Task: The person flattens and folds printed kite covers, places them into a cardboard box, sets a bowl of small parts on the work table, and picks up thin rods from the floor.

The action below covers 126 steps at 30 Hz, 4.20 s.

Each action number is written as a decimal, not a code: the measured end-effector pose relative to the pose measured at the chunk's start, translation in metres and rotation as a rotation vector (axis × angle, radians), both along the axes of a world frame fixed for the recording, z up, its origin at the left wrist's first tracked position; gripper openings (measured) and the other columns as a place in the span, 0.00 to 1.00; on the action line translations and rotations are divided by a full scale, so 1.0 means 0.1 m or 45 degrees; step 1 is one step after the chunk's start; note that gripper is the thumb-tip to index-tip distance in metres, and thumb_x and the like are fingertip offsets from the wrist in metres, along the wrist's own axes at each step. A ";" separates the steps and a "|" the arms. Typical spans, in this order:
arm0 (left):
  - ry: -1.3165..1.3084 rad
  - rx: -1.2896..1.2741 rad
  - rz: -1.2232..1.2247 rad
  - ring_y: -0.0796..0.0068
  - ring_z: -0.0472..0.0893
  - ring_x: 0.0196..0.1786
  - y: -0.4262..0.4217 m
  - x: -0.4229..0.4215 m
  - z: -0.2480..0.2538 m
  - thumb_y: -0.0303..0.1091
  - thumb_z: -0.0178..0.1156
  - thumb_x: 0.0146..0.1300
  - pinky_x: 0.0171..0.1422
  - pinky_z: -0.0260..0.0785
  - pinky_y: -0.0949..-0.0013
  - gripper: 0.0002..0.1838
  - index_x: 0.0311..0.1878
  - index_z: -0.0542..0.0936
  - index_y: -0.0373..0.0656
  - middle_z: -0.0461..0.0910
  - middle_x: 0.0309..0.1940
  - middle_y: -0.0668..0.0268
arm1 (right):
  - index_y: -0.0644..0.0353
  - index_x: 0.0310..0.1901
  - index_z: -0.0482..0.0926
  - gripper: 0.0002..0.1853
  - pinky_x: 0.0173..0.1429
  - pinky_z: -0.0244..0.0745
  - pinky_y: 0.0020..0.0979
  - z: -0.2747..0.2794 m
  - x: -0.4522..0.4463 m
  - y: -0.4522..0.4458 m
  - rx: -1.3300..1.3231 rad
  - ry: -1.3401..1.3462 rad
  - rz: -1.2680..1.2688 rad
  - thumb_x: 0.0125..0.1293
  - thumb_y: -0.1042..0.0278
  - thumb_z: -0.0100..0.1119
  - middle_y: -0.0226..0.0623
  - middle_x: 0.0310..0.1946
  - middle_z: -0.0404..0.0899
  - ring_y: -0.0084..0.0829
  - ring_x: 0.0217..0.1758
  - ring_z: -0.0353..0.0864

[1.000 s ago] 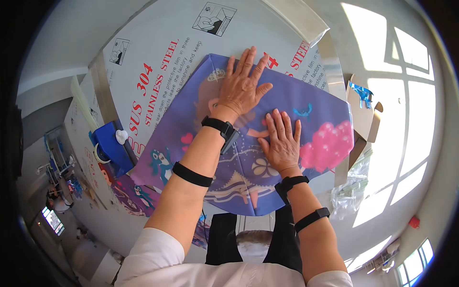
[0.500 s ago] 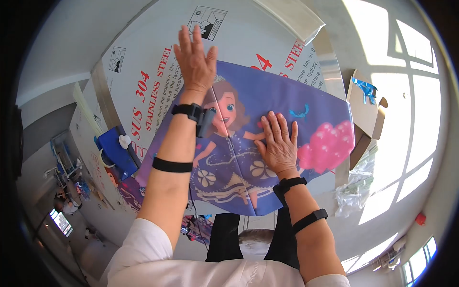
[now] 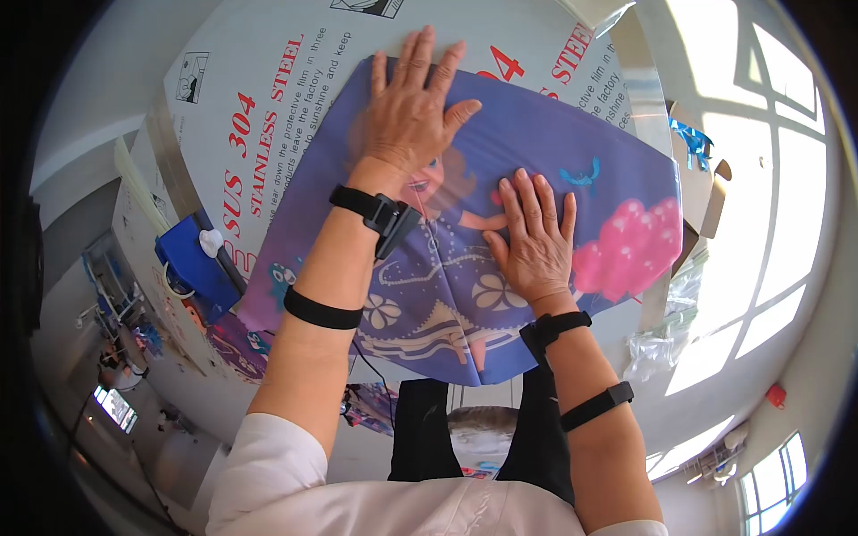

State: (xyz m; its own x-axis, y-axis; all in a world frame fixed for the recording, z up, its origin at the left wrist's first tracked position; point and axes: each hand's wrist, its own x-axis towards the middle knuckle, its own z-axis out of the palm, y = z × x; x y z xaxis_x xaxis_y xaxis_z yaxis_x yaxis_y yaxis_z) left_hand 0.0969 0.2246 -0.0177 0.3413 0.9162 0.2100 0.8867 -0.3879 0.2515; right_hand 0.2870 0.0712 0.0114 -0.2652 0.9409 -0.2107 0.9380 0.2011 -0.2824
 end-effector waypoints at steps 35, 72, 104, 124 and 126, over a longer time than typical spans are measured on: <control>0.219 -0.279 0.520 0.57 0.49 0.78 -2.23 -0.55 0.21 0.54 0.51 0.67 0.77 0.37 0.42 0.38 0.76 0.55 0.50 0.52 0.76 0.56 | 0.48 0.73 0.56 0.33 0.80 0.31 0.46 -0.14 0.01 -0.07 0.288 -0.046 0.029 0.71 0.45 0.45 0.27 0.75 0.53 0.32 0.79 0.47; 0.126 -0.411 0.536 0.53 0.50 0.78 -3.50 0.00 0.26 0.53 0.52 0.66 0.77 0.33 0.43 0.38 0.75 0.56 0.47 0.51 0.76 0.54 | 0.41 0.73 0.57 0.31 0.78 0.24 0.54 -0.08 0.18 -1.41 0.079 -0.053 -0.107 0.70 0.49 0.46 0.31 0.76 0.49 0.37 0.80 0.43; 0.113 -0.340 0.562 0.54 0.50 0.78 -3.64 -0.39 0.26 0.52 0.55 0.64 0.77 0.35 0.42 0.38 0.75 0.57 0.52 0.50 0.76 0.57 | 0.41 0.71 0.60 0.32 0.78 0.30 0.53 0.03 -0.55 -2.08 -0.014 0.124 0.326 0.67 0.47 0.51 0.27 0.76 0.51 0.31 0.79 0.46; 0.128 -0.272 0.553 0.55 0.53 0.77 -3.65 -0.39 0.21 0.54 0.52 0.65 0.76 0.38 0.42 0.37 0.75 0.57 0.54 0.53 0.76 0.58 | 0.59 0.60 0.70 0.26 0.69 0.60 0.38 -0.02 -0.48 -2.95 -0.967 2.161 -2.046 0.61 0.70 0.67 0.32 0.56 0.75 0.32 0.61 0.71; 0.135 -0.269 0.550 0.55 0.53 0.77 -3.64 -0.38 0.20 0.54 0.52 0.66 0.76 0.38 0.42 0.37 0.75 0.57 0.53 0.53 0.76 0.58 | 0.61 0.59 0.71 0.25 0.67 0.64 0.38 -0.04 -0.48 -2.94 -0.863 2.160 -2.112 0.60 0.74 0.67 0.34 0.55 0.76 0.33 0.59 0.73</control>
